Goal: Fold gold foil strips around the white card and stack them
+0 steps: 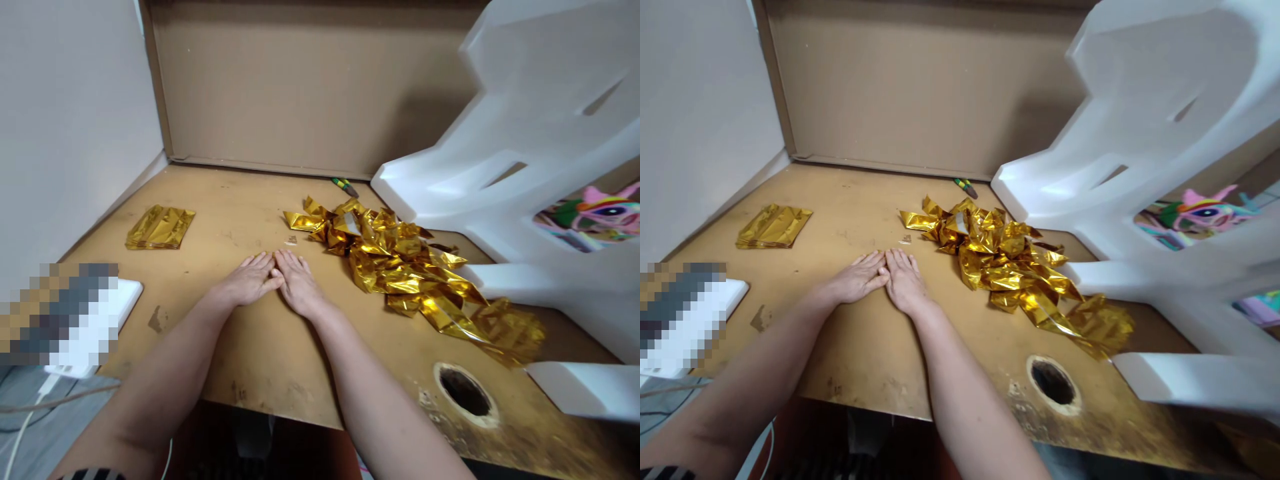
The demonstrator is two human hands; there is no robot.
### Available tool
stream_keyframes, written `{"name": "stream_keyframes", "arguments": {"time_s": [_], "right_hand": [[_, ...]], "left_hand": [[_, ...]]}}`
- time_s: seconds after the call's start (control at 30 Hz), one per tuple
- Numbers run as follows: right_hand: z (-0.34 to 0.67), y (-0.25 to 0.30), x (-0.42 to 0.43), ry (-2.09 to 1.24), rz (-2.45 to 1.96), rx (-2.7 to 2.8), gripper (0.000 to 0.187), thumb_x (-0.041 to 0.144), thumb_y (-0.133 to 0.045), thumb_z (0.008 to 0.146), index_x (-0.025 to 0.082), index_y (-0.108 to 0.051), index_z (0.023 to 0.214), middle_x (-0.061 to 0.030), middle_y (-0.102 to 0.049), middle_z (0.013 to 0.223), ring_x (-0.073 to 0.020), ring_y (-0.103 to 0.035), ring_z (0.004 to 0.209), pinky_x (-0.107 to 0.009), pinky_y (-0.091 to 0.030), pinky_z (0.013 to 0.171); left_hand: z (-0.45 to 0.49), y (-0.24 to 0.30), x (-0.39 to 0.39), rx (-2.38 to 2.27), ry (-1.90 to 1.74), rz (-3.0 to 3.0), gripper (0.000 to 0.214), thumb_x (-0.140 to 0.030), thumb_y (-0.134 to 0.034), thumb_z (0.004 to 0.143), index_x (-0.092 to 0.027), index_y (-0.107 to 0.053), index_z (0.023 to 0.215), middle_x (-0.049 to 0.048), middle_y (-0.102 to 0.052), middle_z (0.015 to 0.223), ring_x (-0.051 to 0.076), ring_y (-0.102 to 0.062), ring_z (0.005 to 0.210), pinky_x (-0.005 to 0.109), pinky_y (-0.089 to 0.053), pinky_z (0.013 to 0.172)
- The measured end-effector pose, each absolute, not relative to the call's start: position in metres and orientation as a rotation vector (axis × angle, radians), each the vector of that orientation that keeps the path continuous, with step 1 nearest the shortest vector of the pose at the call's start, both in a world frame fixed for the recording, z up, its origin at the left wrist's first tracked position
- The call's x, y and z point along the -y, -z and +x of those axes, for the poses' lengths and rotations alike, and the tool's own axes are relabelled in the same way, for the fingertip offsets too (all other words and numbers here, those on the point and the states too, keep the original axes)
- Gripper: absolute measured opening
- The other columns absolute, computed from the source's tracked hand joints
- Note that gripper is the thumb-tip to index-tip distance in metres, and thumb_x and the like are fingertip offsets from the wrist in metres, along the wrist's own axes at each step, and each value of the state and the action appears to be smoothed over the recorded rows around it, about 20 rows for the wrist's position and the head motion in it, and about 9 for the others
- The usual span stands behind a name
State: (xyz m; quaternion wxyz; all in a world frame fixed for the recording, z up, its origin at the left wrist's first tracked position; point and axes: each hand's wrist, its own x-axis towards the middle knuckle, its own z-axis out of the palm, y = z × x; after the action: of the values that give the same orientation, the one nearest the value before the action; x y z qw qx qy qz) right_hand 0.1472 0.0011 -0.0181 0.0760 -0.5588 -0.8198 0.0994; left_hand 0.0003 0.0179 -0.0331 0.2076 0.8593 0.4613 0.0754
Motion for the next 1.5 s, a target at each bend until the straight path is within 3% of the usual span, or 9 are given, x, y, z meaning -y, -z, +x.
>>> {"name": "stream_keyframes", "arguments": {"time_s": [0.13,0.37,0.8,1.23,1.5], "right_hand": [[0.146,0.023,-0.003,-0.336,-1.715,2.547,0.063,0.040,-0.021,0.090,0.006,-0.017,0.143,-0.0132,-0.021,0.148,-0.0203,-0.012,0.137,-0.042,-0.014,0.111],[0.159,0.028,-0.003,-0.278,-1.872,2.498,0.064,0.044,-0.021,0.090,0.007,-0.018,0.143,-0.0132,-0.017,0.149,-0.0205,-0.009,0.138,-0.041,-0.014,0.111],[0.152,0.014,0.005,-0.378,-1.961,2.473,0.061,0.033,-0.022,0.089,0.007,-0.014,0.143,-0.0098,-0.012,0.150,-0.0193,-0.007,0.138,-0.038,-0.010,0.112],[0.155,0.017,0.002,-0.359,-1.917,2.479,0.068,0.051,-0.014,0.090,0.007,-0.016,0.143,-0.0117,-0.016,0.150,-0.0186,-0.009,0.138,-0.038,-0.010,0.111],[0.137,0.012,0.006,-0.200,-1.912,2.395,0.066,0.048,-0.010,0.091,0.006,-0.022,0.141,-0.0129,-0.017,0.149,-0.0211,-0.007,0.138,-0.046,-0.001,0.110]], "left_hand": [[-0.001,0.030,-0.019,-1.276,-0.197,2.393,0.065,-0.051,-0.019,0.091,-0.011,-0.018,0.142,0.0101,-0.016,0.149,0.020,-0.013,0.138,0.037,-0.012,0.111],[-0.002,0.036,-0.020,-1.294,-0.275,2.443,0.064,-0.054,-0.025,0.090,-0.012,-0.030,0.138,0.0117,-0.024,0.147,0.022,-0.018,0.136,0.036,-0.015,0.110],[0.035,0.031,-0.018,-1.305,-0.274,2.437,0.066,-0.052,-0.018,0.090,-0.011,-0.020,0.142,0.0102,-0.019,0.149,0.021,-0.014,0.137,0.035,-0.013,0.111],[-0.015,0.033,-0.021,-1.507,-0.118,2.501,0.068,-0.056,-0.020,0.089,-0.011,-0.023,0.141,0.0107,-0.017,0.149,0.022,-0.011,0.138,0.038,-0.013,0.111],[-0.010,0.032,-0.020,-1.537,-0.063,2.501,0.059,-0.043,-0.022,0.092,-0.011,-0.021,0.141,0.0097,-0.016,0.149,0.021,-0.011,0.138,0.038,-0.014,0.111]]}}
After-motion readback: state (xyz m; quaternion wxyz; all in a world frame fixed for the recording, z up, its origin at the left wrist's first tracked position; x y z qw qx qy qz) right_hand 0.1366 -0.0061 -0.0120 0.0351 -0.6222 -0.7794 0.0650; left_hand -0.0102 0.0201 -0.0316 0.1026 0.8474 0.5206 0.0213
